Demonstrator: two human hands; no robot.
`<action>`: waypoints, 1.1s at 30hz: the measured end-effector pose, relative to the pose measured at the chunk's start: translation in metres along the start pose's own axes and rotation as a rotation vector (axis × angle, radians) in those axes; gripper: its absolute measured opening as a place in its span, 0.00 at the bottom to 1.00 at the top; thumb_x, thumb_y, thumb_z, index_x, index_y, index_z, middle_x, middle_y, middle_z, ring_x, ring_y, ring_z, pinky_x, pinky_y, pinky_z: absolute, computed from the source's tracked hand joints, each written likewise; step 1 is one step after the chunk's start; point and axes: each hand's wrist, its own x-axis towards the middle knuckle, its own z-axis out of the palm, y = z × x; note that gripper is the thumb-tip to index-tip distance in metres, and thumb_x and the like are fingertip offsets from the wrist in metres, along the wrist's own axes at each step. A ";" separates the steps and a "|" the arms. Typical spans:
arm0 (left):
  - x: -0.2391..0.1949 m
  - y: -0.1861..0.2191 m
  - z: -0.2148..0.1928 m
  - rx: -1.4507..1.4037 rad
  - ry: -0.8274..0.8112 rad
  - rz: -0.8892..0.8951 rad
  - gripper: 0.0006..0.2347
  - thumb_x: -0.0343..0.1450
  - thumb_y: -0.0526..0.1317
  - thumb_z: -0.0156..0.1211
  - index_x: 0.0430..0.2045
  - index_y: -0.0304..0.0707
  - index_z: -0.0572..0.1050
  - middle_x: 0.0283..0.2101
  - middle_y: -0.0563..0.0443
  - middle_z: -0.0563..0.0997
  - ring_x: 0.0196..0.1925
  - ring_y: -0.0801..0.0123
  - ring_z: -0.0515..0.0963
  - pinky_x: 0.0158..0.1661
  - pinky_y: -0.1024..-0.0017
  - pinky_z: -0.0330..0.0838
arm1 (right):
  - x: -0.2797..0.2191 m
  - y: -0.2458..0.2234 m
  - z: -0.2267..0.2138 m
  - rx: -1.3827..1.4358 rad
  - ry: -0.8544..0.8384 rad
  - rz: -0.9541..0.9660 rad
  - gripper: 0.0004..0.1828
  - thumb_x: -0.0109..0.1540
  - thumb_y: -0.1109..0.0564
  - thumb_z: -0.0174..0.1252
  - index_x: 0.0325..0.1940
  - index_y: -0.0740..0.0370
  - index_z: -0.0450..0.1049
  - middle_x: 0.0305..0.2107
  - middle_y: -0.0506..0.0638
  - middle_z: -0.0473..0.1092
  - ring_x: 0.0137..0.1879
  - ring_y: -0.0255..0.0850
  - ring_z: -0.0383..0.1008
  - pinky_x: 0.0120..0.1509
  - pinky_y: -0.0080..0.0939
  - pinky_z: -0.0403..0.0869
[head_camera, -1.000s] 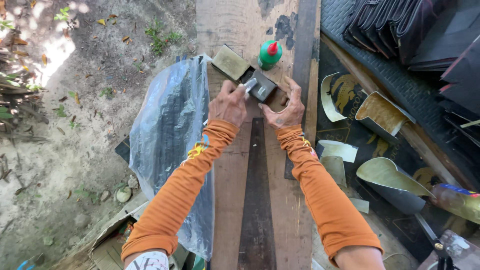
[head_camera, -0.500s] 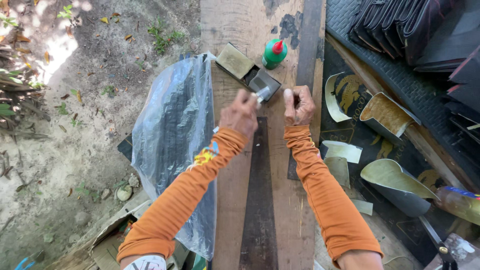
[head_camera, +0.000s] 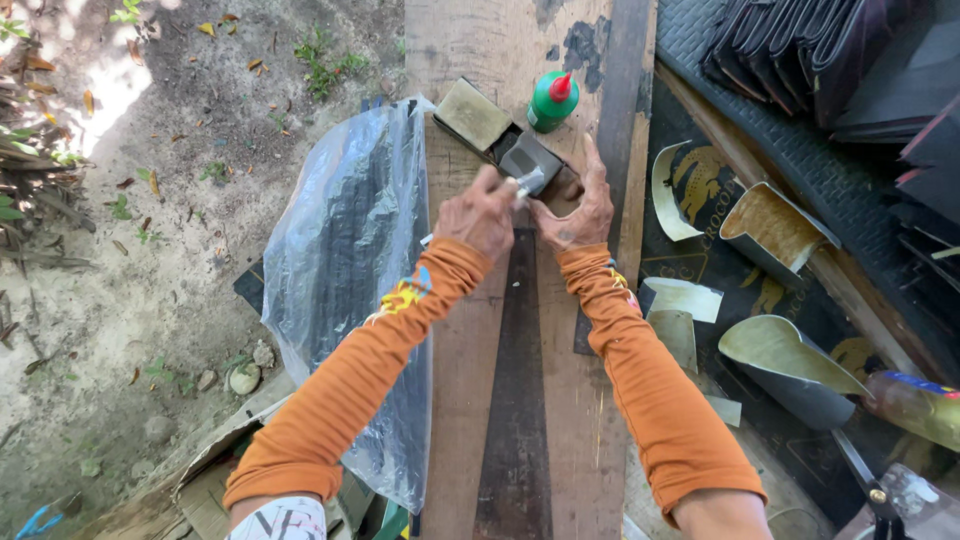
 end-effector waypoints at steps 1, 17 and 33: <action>0.000 0.002 0.000 0.010 0.029 -0.050 0.03 0.72 0.38 0.60 0.35 0.42 0.76 0.38 0.46 0.73 0.30 0.47 0.80 0.31 0.52 0.74 | 0.000 0.002 0.001 -0.015 -0.006 0.048 0.60 0.46 0.53 0.81 0.77 0.61 0.56 0.54 0.56 0.74 0.47 0.48 0.74 0.55 0.43 0.75; 0.003 0.015 -0.008 0.101 0.008 -0.115 0.07 0.69 0.36 0.57 0.39 0.39 0.76 0.41 0.44 0.73 0.32 0.44 0.81 0.32 0.49 0.73 | 0.001 -0.001 0.001 0.020 -0.010 0.116 0.55 0.45 0.52 0.81 0.71 0.62 0.61 0.54 0.60 0.74 0.55 0.49 0.78 0.56 0.41 0.77; 0.003 0.011 -0.007 0.146 -0.247 -0.066 0.10 0.63 0.32 0.59 0.37 0.36 0.75 0.42 0.43 0.72 0.28 0.47 0.81 0.31 0.50 0.75 | -0.004 -0.003 -0.003 0.074 0.026 -0.035 0.53 0.49 0.57 0.80 0.74 0.62 0.59 0.55 0.60 0.75 0.58 0.47 0.80 0.61 0.40 0.78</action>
